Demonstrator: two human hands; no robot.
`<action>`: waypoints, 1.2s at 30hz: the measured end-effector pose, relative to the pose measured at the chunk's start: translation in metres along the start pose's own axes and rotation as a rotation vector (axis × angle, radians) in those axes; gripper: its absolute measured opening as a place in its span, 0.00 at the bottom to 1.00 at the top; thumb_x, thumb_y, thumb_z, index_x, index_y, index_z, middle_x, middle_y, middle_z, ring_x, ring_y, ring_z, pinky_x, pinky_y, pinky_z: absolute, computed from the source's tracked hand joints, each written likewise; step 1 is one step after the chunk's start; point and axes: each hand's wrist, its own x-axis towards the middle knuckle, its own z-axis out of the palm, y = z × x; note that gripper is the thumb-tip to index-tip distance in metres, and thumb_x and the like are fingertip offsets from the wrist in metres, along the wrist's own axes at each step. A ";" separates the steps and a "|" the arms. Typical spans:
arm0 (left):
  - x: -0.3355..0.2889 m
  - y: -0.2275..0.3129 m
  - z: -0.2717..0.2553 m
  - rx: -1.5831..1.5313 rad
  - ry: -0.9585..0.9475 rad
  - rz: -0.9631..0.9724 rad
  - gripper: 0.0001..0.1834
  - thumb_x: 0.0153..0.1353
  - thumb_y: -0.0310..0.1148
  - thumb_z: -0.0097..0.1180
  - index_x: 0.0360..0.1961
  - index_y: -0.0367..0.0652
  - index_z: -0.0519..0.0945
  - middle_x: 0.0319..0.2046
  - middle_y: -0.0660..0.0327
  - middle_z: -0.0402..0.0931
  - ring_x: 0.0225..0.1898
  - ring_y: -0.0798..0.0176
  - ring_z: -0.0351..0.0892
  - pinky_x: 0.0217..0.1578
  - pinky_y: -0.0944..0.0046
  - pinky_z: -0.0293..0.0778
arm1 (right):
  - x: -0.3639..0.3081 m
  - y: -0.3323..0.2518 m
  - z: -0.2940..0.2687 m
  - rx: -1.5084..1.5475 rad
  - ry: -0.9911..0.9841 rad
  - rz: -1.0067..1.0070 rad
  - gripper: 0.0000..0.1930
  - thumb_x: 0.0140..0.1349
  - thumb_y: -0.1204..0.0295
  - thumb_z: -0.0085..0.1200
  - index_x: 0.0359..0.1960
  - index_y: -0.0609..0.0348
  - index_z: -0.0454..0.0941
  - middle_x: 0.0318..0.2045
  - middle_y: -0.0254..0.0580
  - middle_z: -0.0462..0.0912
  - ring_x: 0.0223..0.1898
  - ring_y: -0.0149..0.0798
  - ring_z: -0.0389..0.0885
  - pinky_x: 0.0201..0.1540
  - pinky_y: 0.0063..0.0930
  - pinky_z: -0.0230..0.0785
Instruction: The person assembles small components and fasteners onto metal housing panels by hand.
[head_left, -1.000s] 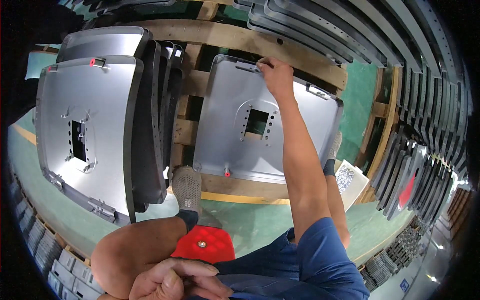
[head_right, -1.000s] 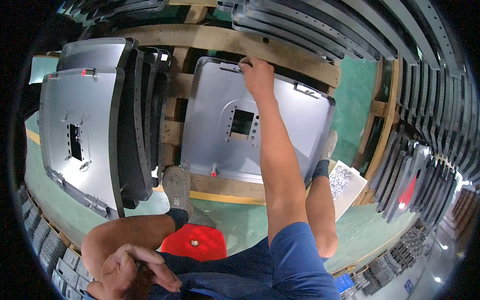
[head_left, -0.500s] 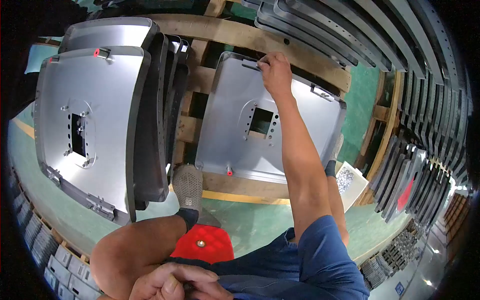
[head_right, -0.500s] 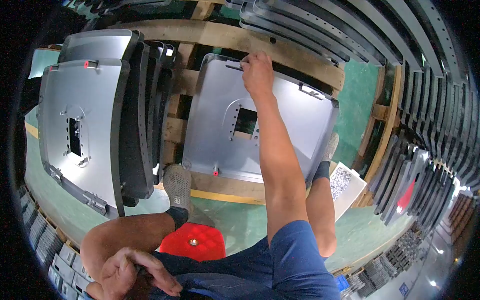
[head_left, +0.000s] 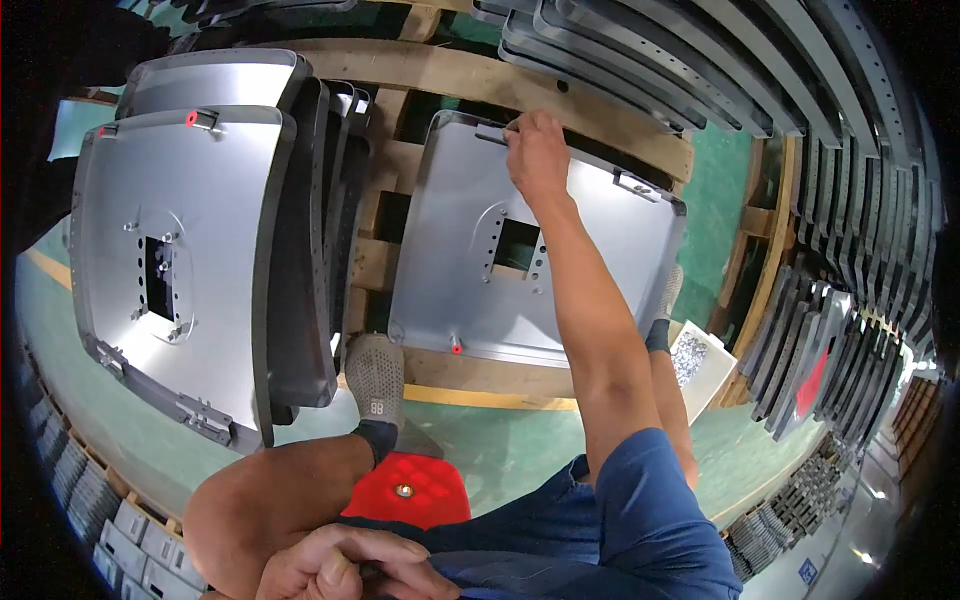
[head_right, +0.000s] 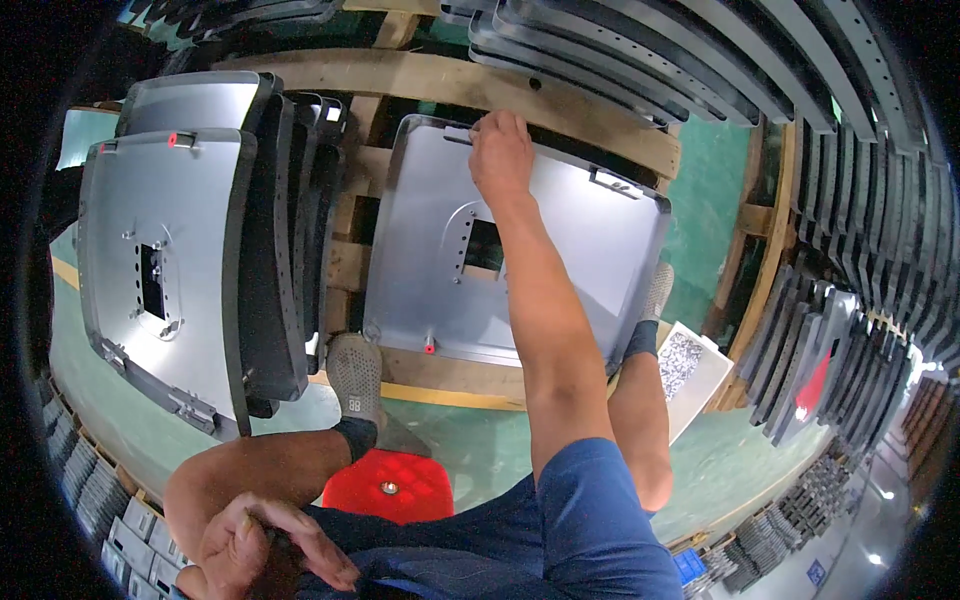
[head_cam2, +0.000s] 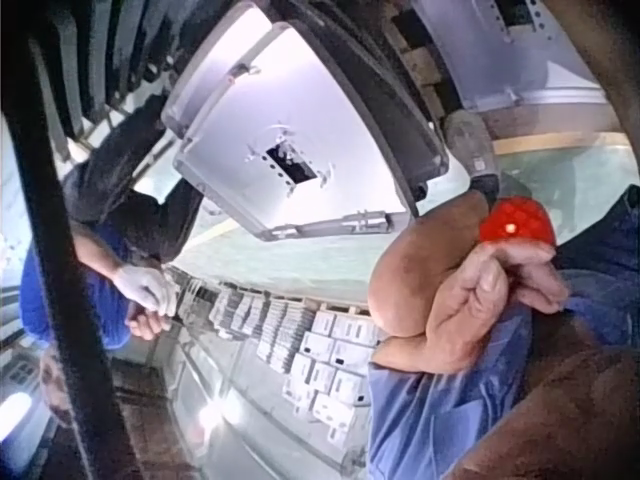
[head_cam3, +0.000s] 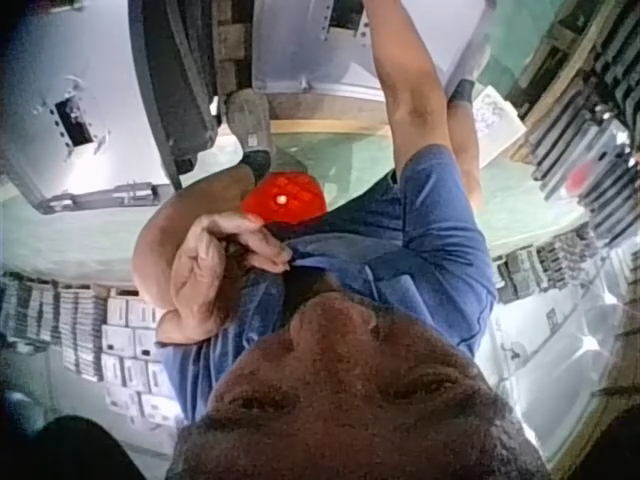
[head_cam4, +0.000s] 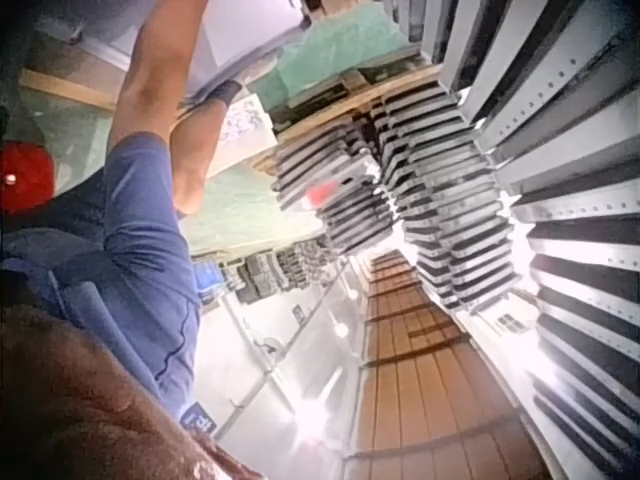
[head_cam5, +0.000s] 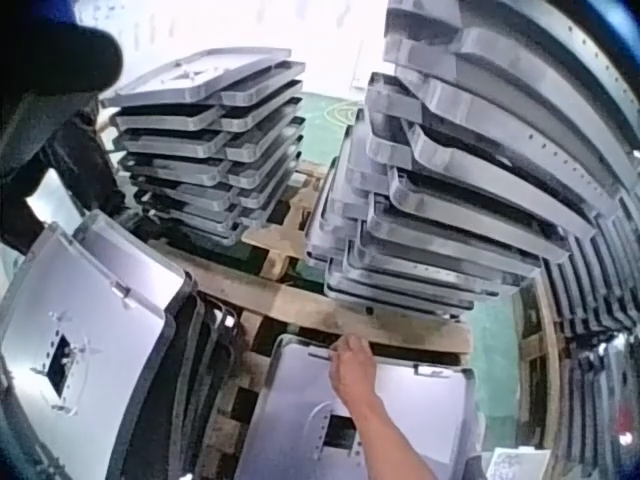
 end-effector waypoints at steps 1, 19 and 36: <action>0.000 -0.001 0.000 0.002 0.001 -0.002 0.23 0.67 0.42 0.31 0.50 0.31 0.63 0.36 0.49 0.70 0.40 0.56 0.74 0.42 0.61 0.72 | 0.001 0.001 0.001 0.001 0.000 0.003 0.04 0.50 0.74 0.53 0.29 0.59 0.76 0.36 0.41 0.72 0.43 0.44 0.70 0.46 0.35 0.64; -0.014 0.001 0.009 0.085 0.009 0.124 0.20 0.67 0.43 0.35 0.45 0.34 0.65 0.30 0.52 0.71 0.31 0.61 0.74 0.32 0.67 0.72 | -0.069 0.067 -0.084 -0.032 0.094 0.541 0.11 0.54 0.65 0.52 0.35 0.59 0.76 0.35 0.49 0.77 0.41 0.50 0.74 0.43 0.40 0.66; -0.005 -0.039 0.023 0.196 0.169 0.168 0.21 0.65 0.43 0.37 0.46 0.34 0.66 0.27 0.52 0.71 0.28 0.59 0.73 0.31 0.64 0.70 | -0.229 0.172 -0.141 -0.202 -0.317 0.797 0.15 0.59 0.65 0.40 0.39 0.68 0.68 0.34 0.66 0.76 0.40 0.62 0.74 0.45 0.49 0.64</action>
